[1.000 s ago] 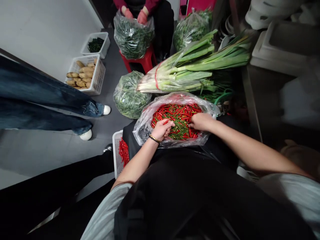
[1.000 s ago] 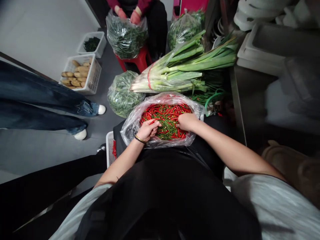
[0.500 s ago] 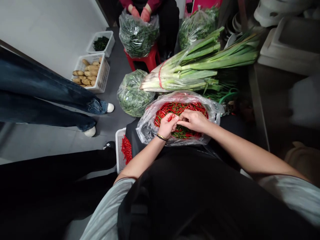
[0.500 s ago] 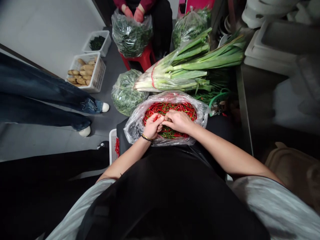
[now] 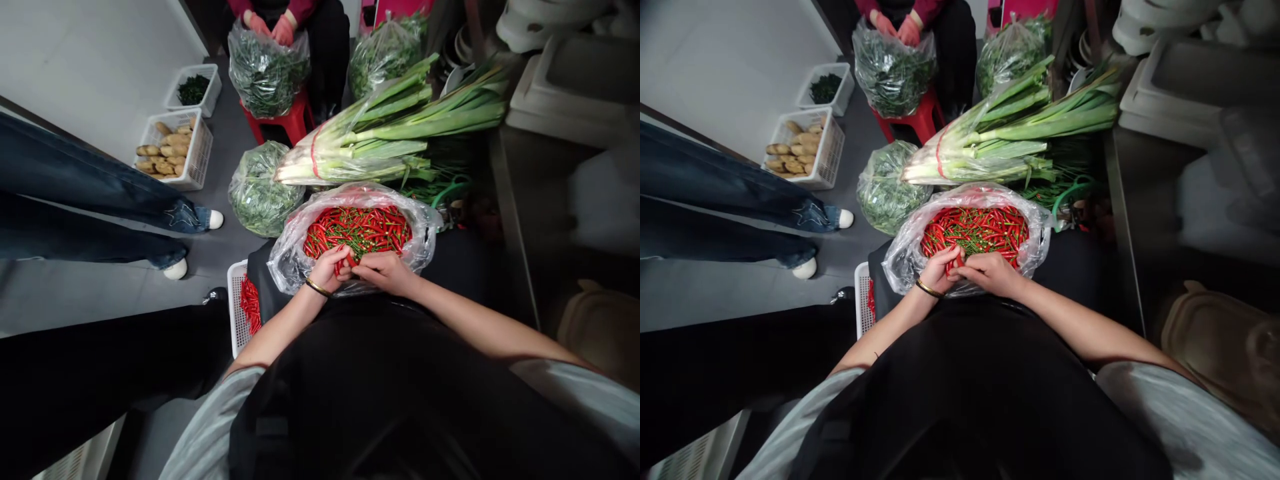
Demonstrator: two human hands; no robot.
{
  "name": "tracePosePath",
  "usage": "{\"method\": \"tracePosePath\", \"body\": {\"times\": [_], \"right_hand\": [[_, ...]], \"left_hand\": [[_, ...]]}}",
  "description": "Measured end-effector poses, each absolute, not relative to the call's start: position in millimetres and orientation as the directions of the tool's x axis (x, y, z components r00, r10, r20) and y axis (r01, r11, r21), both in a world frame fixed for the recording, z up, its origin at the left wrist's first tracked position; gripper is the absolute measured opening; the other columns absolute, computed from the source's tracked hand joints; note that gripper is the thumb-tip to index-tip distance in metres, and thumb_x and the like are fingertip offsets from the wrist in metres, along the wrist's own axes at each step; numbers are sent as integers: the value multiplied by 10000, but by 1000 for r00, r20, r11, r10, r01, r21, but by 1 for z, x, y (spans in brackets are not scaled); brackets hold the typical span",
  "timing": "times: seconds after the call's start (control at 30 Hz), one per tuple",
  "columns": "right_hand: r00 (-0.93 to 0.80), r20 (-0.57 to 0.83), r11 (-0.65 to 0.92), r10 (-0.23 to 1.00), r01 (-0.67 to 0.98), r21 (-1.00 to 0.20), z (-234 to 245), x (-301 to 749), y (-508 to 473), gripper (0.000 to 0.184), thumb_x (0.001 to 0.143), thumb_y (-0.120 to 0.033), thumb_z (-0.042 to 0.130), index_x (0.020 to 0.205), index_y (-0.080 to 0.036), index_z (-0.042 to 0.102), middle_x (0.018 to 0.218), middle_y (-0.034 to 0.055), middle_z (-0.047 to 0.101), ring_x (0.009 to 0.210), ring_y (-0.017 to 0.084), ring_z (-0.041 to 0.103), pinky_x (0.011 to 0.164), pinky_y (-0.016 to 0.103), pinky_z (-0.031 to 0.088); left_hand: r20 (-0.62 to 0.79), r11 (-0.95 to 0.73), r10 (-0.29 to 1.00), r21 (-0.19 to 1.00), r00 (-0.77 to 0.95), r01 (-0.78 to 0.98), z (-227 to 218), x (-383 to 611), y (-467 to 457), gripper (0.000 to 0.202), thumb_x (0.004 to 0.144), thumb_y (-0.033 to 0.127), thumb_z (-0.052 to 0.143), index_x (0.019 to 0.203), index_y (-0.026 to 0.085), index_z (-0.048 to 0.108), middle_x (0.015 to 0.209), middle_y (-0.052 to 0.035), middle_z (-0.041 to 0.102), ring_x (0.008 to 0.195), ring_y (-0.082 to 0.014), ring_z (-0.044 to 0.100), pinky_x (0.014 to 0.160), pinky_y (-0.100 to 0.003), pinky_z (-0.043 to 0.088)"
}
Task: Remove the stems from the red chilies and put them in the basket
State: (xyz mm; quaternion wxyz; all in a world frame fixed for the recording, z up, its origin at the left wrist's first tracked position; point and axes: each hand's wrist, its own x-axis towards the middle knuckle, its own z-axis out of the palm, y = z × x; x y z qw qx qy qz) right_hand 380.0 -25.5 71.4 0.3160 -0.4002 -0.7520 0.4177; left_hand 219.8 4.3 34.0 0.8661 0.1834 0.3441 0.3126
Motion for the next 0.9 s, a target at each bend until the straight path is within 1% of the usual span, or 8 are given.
{"method": "tracePosePath", "body": {"times": [0.13, 0.2, 0.23, 0.33, 0.43, 0.57, 0.7, 0.9], "right_hand": [[-729, 193, 482, 657, 210, -850, 95, 380, -18, 417, 941, -405, 428, 624, -173, 567, 572, -9, 546, 541, 86, 479, 560, 203, 361], [-755, 81, 472, 650, 318, -822, 100, 398, -2, 399, 935, -447, 425, 718, -177, 623, 646, 7, 610, 595, 103, 536, 596, 210, 390], [-694, -3, 431, 720, 450, -782, 100, 410, 7, 380, 931, -462, 425, 813, -179, 651, 726, 25, 652, 650, 120, 571, 620, 220, 405], [-401, -228, 280, 887, 860, -426, 83, 443, 28, 361, 864, -491, 533, 1013, -191, 666, 944, 88, 698, 808, 192, 622, 669, 265, 418], [-308, -455, 242, 836, 950, -199, 52, 452, 29, 296, 867, -448, 535, 974, -210, 675, 921, 77, 714, 805, 208, 642, 638, 272, 406], [-345, -484, 304, 805, 939, -163, 34, 444, 24, 221, 887, -317, 506, 886, -171, 672, 907, 96, 715, 816, 203, 649, 657, 272, 403], [-371, -331, 306, 868, 923, -231, 58, 448, 32, 256, 906, -337, 470, 863, -180, 667, 888, 74, 712, 805, 193, 643, 676, 270, 402], [-453, -338, 401, 825, 891, -213, 51, 415, 28, 284, 903, -396, 484, 974, -193, 669, 1013, 82, 699, 858, 207, 641, 642, 269, 401]], "left_hand": [[-527, 787, 609, 494, 592, -369, 30, 220, 7, 232, 714, 302, 690, 733, 125, 541, 548, 27, 494, 361, -35, 370, 349, -169, 178], [-522, 774, 631, 475, 574, -419, 32, 213, 13, 231, 710, 300, 659, 675, 143, 494, 536, 23, 492, 368, -56, 399, 343, -174, 191], [-506, 754, 656, 471, 560, -458, 33, 208, 16, 235, 703, 301, 645, 656, 152, 470, 548, 14, 508, 393, -73, 439, 344, -174, 212], [-456, 690, 723, 498, 518, -525, 39, 193, 26, 192, 658, 276, 638, 717, 160, 497, 665, -26, 603, 541, -129, 576, 389, -181, 325], [-443, 668, 741, 561, 506, -488, 45, 187, 28, 266, 630, 235, 677, 853, 167, 548, 658, -3, 600, 484, -91, 523, 394, -165, 319], [-480, 684, 714, 631, 509, -365, 50, 195, 22, 307, 611, 266, 770, 763, 157, 527, 464, 103, 343, 335, -7, 241, 346, -141, 106], [-482, 598, 765, 778, 427, -193, 55, 206, 19, 363, 588, 342, 810, 728, 136, 546, 450, 106, 340, 328, 3, 250, 348, -158, 99], [-444, 533, 838, 792, 317, -299, 55, 209, 23, 373, 600, 362, 790, 731, 169, 500, 416, 126, 311, 314, -12, 226, 343, -161, 102]]}}
